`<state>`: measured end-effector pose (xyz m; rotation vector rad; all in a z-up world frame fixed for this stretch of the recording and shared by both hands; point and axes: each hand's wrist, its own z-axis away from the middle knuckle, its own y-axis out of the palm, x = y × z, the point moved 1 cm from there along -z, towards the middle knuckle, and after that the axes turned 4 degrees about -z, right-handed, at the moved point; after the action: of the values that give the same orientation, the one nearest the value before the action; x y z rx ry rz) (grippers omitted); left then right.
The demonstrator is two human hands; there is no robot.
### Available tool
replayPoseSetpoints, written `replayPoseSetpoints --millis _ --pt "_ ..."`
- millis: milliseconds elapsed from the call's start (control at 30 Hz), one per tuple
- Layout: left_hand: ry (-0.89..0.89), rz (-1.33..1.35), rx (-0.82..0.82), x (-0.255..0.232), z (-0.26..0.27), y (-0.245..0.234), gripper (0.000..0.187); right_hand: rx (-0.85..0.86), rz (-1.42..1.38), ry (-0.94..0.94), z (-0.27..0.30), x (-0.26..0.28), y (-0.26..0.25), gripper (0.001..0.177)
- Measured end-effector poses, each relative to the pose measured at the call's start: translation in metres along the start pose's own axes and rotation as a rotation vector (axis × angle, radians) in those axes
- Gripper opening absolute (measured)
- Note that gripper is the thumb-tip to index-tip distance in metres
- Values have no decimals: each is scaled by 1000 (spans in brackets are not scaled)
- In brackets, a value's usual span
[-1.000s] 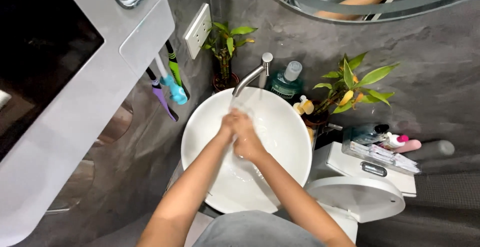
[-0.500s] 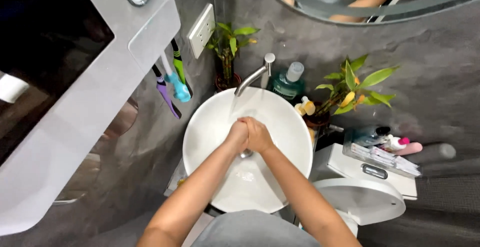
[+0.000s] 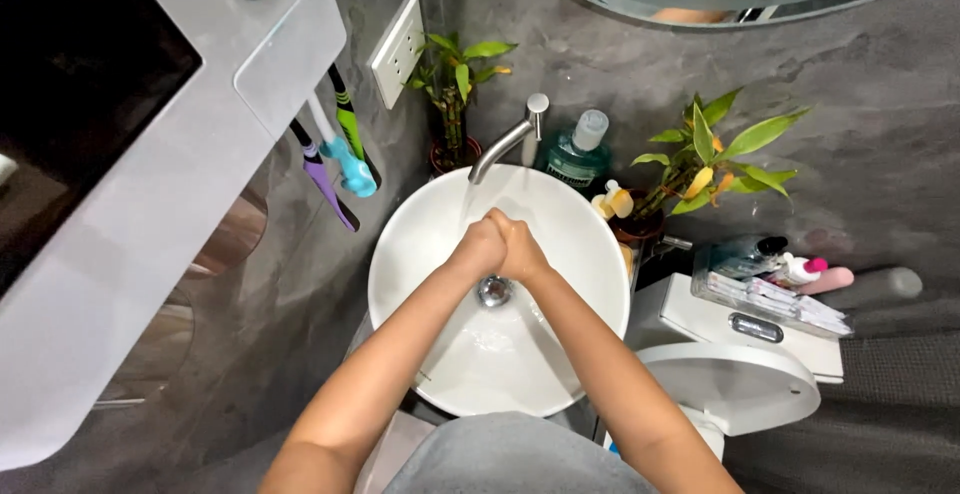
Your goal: Organizing and inspecting various cosmetic and skincare products on a bedroom vanity dresser.
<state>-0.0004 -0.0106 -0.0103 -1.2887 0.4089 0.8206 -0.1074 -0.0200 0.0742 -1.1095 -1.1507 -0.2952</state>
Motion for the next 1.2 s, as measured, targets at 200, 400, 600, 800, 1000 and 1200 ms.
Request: replayPoseSetpoints --millis 200,400,600,800,1000,1200 --pt "11 -84 128 -43 20 -27 25 23 -29 158 -1 -8 -9 46" --pt "342 -140 -152 -108 7 -56 25 -318 45 -18 -2 -44 -38 53" --pt "513 -268 -899 -168 -12 -115 77 -24 163 667 48 -23 -59 62" --pt "480 -304 -165 -153 -70 -138 32 -40 192 631 96 -83 -42 46" --pt "319 -433 -111 -169 -38 -134 24 -374 -74 564 117 -83 -51 28" --pt "1033 -256 47 -159 68 -34 90 -402 -120 171 119 -78 -49 16"
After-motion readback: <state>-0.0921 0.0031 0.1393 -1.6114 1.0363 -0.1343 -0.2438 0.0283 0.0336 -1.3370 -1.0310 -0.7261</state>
